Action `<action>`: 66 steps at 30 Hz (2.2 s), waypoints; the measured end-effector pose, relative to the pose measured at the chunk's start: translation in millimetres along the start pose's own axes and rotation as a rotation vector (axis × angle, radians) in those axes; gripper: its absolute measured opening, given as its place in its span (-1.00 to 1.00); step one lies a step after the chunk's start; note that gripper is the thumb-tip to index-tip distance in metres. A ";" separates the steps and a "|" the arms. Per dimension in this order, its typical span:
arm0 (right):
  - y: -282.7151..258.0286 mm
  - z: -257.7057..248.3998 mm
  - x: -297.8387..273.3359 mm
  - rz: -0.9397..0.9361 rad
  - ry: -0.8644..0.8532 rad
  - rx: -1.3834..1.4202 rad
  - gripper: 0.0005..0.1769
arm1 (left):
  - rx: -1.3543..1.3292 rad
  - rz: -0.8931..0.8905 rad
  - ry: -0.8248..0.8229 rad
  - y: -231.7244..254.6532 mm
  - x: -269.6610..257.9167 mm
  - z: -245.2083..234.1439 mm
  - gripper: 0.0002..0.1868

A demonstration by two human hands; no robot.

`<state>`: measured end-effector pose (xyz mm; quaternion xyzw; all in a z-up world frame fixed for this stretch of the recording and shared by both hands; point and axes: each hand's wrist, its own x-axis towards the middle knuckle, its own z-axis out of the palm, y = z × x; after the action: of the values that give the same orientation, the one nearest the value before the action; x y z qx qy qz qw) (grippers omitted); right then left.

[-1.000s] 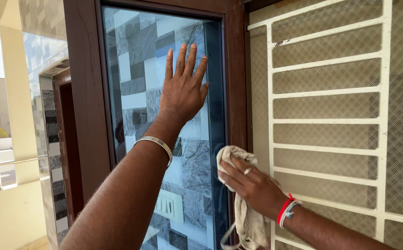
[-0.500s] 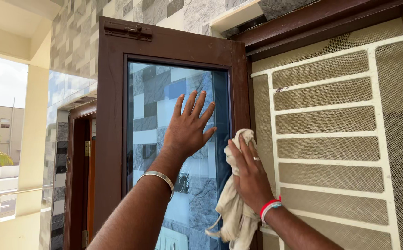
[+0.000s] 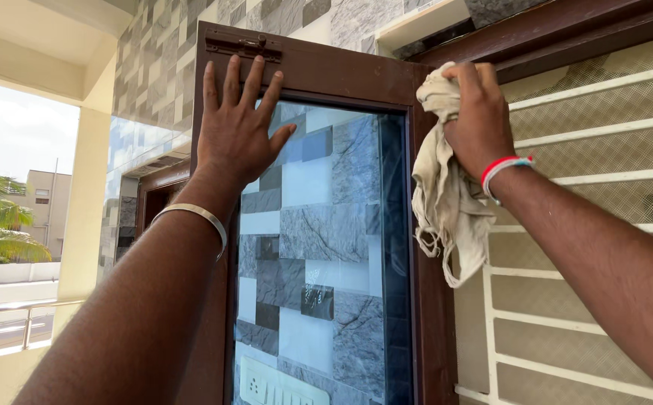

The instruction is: The person cleans a glass window pane with a cloth. They wipe the glass surface, the frame, and the lower latch area of the window by hand.

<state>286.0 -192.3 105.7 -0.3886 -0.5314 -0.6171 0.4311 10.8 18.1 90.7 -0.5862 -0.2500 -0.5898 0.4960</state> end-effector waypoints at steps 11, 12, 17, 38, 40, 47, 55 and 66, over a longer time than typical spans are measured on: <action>63.8 150.4 77.5 0.148 0.323 -0.090 -0.57 | -0.051 -0.110 -0.107 6.7 -8.9 -7.3 -0.20; 53.9 148.4 82.1 0.090 0.333 -0.131 -0.59 | -0.045 -0.105 -0.107 7.1 -9.1 -6.7 -0.20; -50.9 148.1 116.3 0.265 -0.241 0.300 -0.61 | -0.062 -0.104 -0.088 5.6 -8.4 -3.6 -0.20; -115.9 158.9 166.5 0.005 -0.015 0.402 -0.74 | -0.178 -0.589 0.078 6.1 -17.9 -2.1 -0.18; -146.1 160.6 183.4 -0.043 -0.185 0.462 -0.66 | -0.068 -0.563 -0.063 3.1 -16.5 2.8 -0.08; -134.5 156.6 190.3 -0.355 -0.285 0.137 -0.49 | -0.219 -0.576 0.001 4.5 -17.6 -2.7 -0.08; -117.2 129.2 211.2 0.183 -0.245 0.123 -0.74 | -0.225 -0.593 0.042 6.4 -17.3 -13.5 -0.21; -113.8 137.5 186.1 -0.091 -0.327 0.070 -0.61 | -0.223 -0.577 0.064 3.0 -17.6 -6.4 -0.25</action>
<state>120.7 -70.9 262.1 -0.4442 -0.6323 -0.5458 0.3240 7.5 16.5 72.1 -0.5230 -0.3238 -0.7483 0.2484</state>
